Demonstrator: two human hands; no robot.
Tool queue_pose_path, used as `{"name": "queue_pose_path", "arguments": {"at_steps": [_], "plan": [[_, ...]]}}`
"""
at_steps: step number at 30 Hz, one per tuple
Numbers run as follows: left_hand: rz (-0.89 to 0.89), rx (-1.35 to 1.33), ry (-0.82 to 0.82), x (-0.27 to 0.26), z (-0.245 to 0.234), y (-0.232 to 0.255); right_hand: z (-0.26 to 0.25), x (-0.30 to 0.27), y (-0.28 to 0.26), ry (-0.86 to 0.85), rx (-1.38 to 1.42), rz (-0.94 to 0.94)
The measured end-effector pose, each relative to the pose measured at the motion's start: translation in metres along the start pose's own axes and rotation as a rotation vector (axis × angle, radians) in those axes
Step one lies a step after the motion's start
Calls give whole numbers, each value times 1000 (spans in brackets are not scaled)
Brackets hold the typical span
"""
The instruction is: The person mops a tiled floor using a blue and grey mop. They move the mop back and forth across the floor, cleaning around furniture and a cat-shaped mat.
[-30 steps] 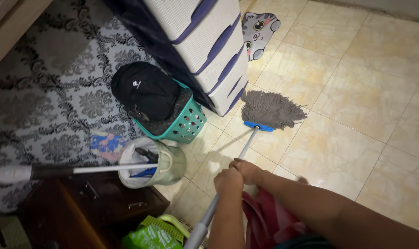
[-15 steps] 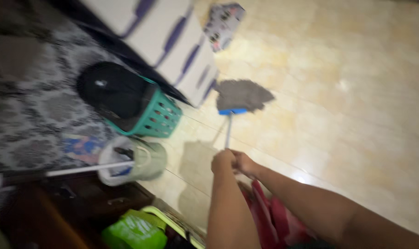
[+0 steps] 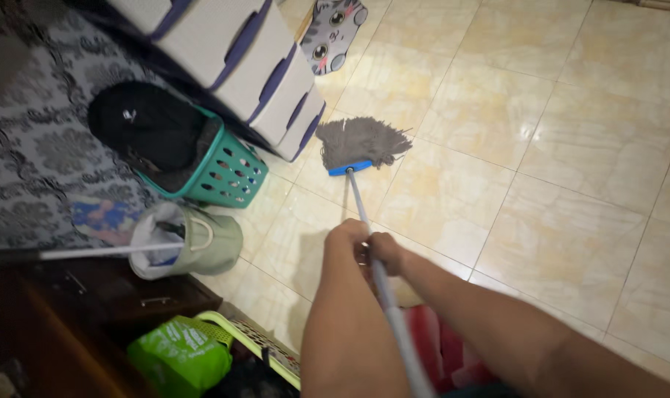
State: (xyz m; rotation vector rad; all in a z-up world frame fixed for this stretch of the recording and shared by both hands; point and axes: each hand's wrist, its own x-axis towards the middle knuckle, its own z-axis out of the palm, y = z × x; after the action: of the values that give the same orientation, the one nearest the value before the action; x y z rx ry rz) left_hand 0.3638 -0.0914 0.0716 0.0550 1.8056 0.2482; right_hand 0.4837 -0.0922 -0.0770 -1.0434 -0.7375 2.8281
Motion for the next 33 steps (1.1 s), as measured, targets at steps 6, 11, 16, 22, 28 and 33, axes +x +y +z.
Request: {"name": "queue_pose_path", "arguments": {"at_steps": [6, 11, 16, 22, 28, 33], "plan": [[334, 477, 123, 40, 75, 13, -54, -77, -75, 258, -344, 274], [426, 687, 194, 73, 161, 8, -143, -125, -74, 115, -941, 331], [506, 872, 162, 103, 216, 18, -187, -181, -83, 422, -1265, 652], [543, 922, 91, 153, 223, 27, -188, -159, -113, 650, -1478, 411], [677, 842, 208, 226, 184, 80, -155, -71, -165, 659, -1633, 390], [645, 874, 251, 267, 102, 144, -127, 33, -196, 675, -1634, 284]]}}
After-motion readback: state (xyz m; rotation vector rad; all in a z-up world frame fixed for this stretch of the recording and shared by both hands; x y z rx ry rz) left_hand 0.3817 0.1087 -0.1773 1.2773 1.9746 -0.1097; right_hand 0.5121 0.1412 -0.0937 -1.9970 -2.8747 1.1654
